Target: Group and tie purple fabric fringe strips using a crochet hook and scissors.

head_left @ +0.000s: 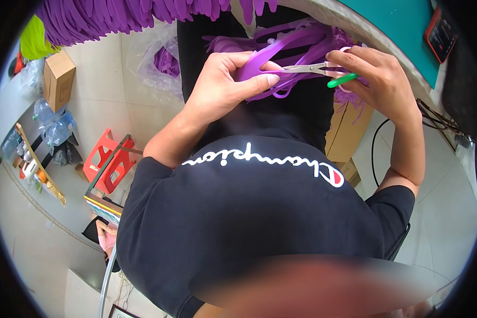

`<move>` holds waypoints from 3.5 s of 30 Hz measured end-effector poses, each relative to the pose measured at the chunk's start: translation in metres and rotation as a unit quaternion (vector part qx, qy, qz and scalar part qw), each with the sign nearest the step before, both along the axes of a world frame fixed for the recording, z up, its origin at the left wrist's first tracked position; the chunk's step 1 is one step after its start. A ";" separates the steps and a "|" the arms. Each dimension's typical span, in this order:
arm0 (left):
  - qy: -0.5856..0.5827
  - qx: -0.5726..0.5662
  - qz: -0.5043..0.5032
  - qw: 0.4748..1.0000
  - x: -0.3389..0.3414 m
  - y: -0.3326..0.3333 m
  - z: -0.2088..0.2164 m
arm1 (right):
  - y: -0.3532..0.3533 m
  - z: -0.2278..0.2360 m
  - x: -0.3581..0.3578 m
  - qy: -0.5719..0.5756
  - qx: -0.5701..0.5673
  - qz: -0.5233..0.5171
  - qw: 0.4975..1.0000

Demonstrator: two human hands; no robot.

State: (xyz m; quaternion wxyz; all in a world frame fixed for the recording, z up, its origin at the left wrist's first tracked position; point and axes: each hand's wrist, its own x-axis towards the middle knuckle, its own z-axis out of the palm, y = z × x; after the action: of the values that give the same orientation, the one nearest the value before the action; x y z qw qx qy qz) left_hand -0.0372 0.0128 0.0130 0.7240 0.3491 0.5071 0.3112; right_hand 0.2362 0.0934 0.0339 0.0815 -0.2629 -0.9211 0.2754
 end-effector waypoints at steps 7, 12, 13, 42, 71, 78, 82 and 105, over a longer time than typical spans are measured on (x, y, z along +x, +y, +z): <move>0.003 0.007 -0.005 1.000 0.000 0.000 -0.001 | -0.001 -0.005 0.000 0.008 0.063 0.012 0.998; 0.015 0.012 -0.008 1.000 0.000 -0.001 0.003 | -0.003 -0.006 -0.003 0.003 0.063 0.013 0.998; 0.018 0.016 -0.010 1.000 0.000 -0.001 0.003 | -0.002 -0.006 -0.004 0.003 0.066 0.016 0.998; 0.047 0.042 -0.017 0.998 -0.005 -0.004 -0.006 | 0.043 0.020 0.025 0.002 0.042 -0.285 0.957; 0.287 0.206 -0.317 0.880 -0.068 -0.060 -0.009 | -0.093 0.002 0.005 -0.214 -0.286 -0.055 0.932; 0.405 0.275 -0.179 0.853 -0.072 -0.061 -0.012 | -0.048 -0.022 -0.025 0.066 -0.121 -0.183 0.973; 0.518 0.291 -0.024 0.804 -0.070 -0.074 -0.032 | -0.018 -0.058 -0.113 -0.123 0.043 -0.175 0.976; 0.235 -0.205 0.279 0.908 -0.092 -0.104 -0.134 | 0.036 0.035 0.104 0.009 0.203 -0.610 0.766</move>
State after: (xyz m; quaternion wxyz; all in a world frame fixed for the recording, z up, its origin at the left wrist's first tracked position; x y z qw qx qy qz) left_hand -0.1293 -0.0912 -0.1205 0.5229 0.1008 0.7919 0.2988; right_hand 0.3402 0.1298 0.0686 0.2920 -0.7440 -0.6006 -0.0233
